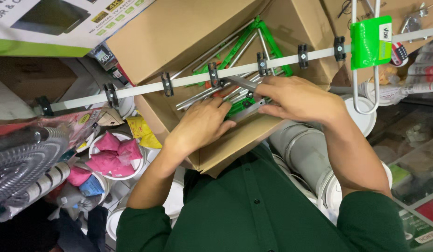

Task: The person assembles an indoor/outdoor TV antenna by attaching green plastic components to a long metal pole and organizing the smaller elements.

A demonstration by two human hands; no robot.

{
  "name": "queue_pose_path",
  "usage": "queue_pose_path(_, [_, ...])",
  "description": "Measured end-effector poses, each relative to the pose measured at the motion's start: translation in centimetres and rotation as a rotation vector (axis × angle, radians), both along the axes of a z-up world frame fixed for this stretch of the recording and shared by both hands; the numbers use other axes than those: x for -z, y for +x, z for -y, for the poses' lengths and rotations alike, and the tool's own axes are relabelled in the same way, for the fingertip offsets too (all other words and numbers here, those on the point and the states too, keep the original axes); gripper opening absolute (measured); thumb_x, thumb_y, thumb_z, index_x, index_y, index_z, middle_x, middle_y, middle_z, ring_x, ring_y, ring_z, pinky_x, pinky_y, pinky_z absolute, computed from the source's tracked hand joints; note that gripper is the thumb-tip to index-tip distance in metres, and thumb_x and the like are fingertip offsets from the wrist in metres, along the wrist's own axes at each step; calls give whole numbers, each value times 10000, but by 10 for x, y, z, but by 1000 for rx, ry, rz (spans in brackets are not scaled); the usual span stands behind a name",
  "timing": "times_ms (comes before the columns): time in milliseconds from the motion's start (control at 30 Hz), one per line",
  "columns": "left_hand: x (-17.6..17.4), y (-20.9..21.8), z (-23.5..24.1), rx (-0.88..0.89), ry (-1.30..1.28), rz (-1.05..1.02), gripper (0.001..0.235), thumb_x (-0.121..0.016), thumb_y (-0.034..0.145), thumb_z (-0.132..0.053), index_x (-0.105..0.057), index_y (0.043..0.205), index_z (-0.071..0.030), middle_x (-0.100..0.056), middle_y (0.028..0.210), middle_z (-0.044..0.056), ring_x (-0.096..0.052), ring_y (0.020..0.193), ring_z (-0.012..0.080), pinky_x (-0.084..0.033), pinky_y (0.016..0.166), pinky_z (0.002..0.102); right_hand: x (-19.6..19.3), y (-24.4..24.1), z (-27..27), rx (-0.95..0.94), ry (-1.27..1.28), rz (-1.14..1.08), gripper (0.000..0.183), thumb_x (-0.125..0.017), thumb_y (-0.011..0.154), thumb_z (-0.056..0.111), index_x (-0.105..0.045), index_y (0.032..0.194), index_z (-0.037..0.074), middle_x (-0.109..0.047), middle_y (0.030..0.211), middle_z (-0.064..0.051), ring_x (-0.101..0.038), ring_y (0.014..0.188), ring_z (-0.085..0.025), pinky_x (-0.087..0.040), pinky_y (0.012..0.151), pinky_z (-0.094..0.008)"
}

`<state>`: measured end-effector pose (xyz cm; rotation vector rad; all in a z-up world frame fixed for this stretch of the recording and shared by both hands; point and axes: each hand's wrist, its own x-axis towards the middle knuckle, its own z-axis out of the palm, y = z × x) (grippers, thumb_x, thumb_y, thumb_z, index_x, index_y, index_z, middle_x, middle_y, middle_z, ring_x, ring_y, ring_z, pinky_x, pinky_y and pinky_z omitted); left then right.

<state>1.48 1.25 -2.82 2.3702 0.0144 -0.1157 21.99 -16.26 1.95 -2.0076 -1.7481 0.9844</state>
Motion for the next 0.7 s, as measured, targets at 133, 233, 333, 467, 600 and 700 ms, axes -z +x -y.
queue_pose_path(133, [-16, -1, -3, 5, -2, 15, 361, -724, 902, -282, -624, 1129, -20, -648, 1052, 187, -641, 1000, 399, -501, 847, 509, -24, -1, 15, 75, -28, -3, 295, -685, 910, 278, -634, 1078, 42, -667, 974, -164, -657, 868, -402, -519, 739, -486])
queue_pose_path(233, [-31, 1, -3, 35, -35, 39, 352, -719, 910, -269, -619, 1143, -25, -644, 1045, 178, -630, 1024, 394, -491, 868, 501, -42, 2, 31, 98, 13, -76, 292, -679, 914, 296, -632, 1049, 42, -672, 917, -139, -671, 822, -356, -527, 698, -441])
queue_pose_path(333, [-51, -2, 0, 63, -117, 67, 380, -709, 933, -250, -607, 1222, -26, -640, 1106, 185, -614, 1050, 394, -484, 893, 476, -52, 5, 46, 160, -54, -137, 314, -699, 865, 304, -643, 1022, 37, -676, 865, -119, -672, 719, -305, -529, 621, -394])
queue_pose_path(467, [-75, -16, 11, 44, -139, 203, 441, -700, 955, -230, -576, 1329, -31, -641, 1212, 177, -603, 1128, 383, -471, 962, 458, -48, 10, 68, 177, 36, -158, 307, -734, 856, 273, -662, 1022, 24, -684, 869, -112, -670, 733, -277, -517, 607, -365])
queue_pose_path(600, [-83, -25, 27, -46, -114, 167, 446, -702, 955, -228, -578, 1341, -43, -645, 1219, 163, -608, 1128, 367, -477, 974, 449, -37, 14, 83, 165, 203, -198, 248, -747, 876, 221, -674, 1018, 32, -714, 895, -98, -692, 804, -267, -520, 672, -355])
queue_pose_path(700, [-78, -20, 43, -104, -44, 187, 460, -707, 938, -232, -579, 1332, -34, -638, 1229, 174, -605, 1141, 377, -474, 985, 456, -31, 14, 89, 216, 204, -308, 213, -745, 882, 186, -669, 1009, 32, -722, 853, -88, -711, 768, -223, -528, 657, -334])
